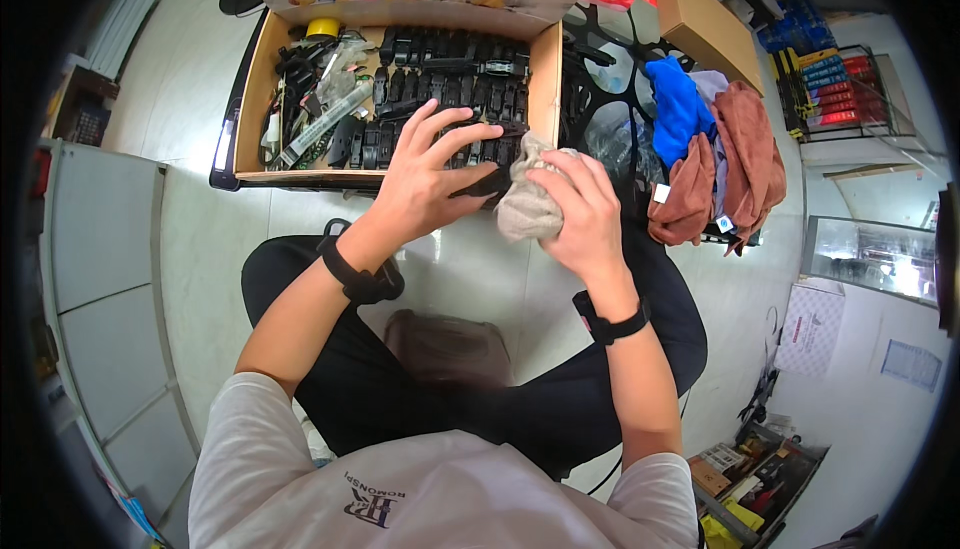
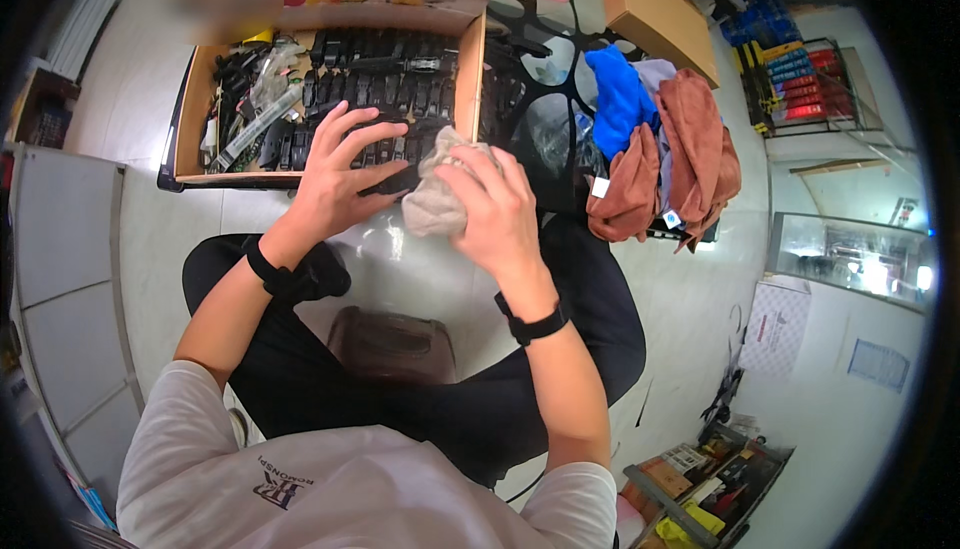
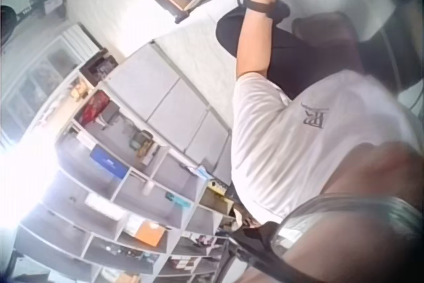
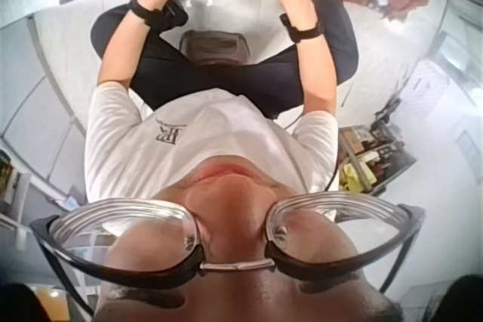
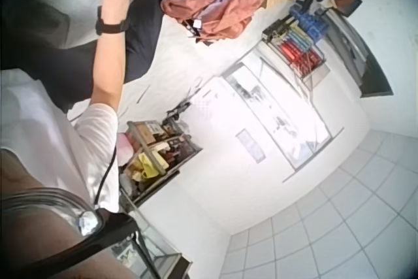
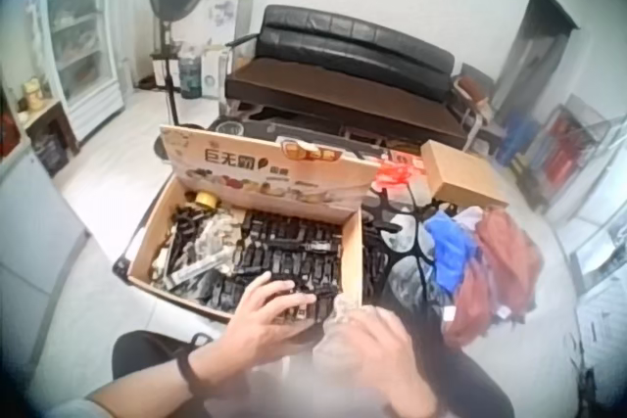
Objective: The person sits on the floor and wipes small black electronic components with a cloth, picking them from a cardboard box and returning them after cleaning. The person handles the components one at a time, turning them over to wipe different sides.
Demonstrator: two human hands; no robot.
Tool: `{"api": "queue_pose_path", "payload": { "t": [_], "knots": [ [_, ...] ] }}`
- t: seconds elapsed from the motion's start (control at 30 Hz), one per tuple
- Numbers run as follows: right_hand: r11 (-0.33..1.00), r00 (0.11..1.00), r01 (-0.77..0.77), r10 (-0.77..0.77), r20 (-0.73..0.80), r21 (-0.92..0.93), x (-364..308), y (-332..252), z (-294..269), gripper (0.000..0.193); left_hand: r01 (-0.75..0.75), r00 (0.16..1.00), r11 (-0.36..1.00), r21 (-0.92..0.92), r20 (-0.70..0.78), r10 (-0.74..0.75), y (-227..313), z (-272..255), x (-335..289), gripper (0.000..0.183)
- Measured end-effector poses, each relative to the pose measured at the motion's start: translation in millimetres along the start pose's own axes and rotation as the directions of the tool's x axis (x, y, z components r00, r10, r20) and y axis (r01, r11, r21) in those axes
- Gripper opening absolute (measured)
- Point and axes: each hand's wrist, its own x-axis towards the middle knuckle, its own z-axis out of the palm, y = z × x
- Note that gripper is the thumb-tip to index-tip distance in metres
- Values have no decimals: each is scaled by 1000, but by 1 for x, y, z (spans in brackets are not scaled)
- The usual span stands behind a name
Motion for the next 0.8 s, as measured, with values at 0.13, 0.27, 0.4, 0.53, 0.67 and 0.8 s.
{"api": "queue_pose_path", "payload": {
  "t": [0.13, 0.27, 0.4, 0.53, 0.67, 0.8],
  "knots": [
    [971, 971, 238, -238, -12, -20, 10, -45, -8, 46, -46, 999, 999, 7, 2, 46, 1, -4, 2, 31],
    [974, 980, 195, -199, 24, 117, 11, -33, -8, 48, -87, 992, 996, 16, -90, 88, 7, -9, 3, 33],
    [999, 999, 47, -46, 26, -24, 18, -15, -18, 45, -35, 991, 999, 31, -130, 38, 7, -11, 1, 34],
    [981, 981, 196, -196, -15, 14, 12, -46, -15, 37, -61, 997, 997, 55, -34, 63, 8, -11, 1, 29],
    [964, 965, 263, -263, -9, -29, 10, -63, -7, 33, -100, 987, 995, 6, -122, 100, 9, -7, -1, 27],
    [990, 1000, -3, 2, -12, -141, 19, -17, -29, 47, -61, 987, 998, 16, -151, 63, 6, -11, 6, 43]
  ]
}}
